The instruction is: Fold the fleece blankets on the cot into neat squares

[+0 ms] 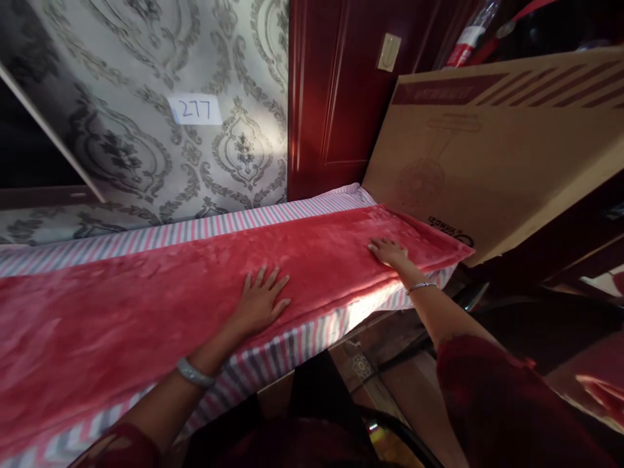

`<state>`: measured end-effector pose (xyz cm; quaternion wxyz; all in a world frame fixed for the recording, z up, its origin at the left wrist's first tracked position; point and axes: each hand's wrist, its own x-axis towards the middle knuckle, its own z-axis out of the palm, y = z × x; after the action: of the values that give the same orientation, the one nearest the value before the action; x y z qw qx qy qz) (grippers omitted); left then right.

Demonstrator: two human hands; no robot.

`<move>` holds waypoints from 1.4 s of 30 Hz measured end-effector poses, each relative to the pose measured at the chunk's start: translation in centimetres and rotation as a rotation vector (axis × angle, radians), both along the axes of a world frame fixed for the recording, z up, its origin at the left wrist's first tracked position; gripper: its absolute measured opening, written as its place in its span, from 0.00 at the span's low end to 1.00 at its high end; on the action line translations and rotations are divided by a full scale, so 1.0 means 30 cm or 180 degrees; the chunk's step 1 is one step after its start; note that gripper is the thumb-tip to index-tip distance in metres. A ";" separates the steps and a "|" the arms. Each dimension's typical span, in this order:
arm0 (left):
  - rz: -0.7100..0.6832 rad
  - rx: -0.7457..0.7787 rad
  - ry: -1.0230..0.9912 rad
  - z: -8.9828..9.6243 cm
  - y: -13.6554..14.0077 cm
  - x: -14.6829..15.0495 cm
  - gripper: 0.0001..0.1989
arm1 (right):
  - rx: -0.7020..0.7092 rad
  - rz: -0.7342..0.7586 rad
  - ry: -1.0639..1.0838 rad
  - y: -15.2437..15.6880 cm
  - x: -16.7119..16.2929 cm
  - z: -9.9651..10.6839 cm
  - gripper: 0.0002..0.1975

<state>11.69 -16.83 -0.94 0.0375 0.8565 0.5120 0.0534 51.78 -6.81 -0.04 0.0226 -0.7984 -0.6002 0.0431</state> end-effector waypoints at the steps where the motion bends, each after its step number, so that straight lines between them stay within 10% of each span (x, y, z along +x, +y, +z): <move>1: 0.0006 0.0007 -0.0019 -0.004 0.001 0.000 0.31 | 0.0111 0.0128 -0.0012 -0.004 -0.056 0.009 0.33; 6: -0.0017 0.0055 -0.0085 -0.015 0.015 -0.007 0.30 | 0.0372 0.1364 -0.0016 -0.082 -0.342 -0.034 0.34; 25: -0.0308 -0.0309 -0.0253 0.033 -0.064 -0.054 0.28 | -0.0120 0.1168 0.0097 -0.165 -0.451 -0.028 0.31; 34: 0.1267 0.0259 -0.0061 0.013 -0.198 -0.326 0.31 | 0.0204 0.2061 0.0113 -0.277 -0.687 -0.064 0.31; 42: 0.1321 0.0081 -0.0110 -0.020 -0.233 -0.348 0.31 | 0.0413 0.2096 -0.0050 -0.273 -0.662 -0.109 0.30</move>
<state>1.25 -23.83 -1.54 0.0236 0.7320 0.6761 0.0812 31.93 -15.01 -3.30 0.0536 -0.5589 -0.8275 0.0037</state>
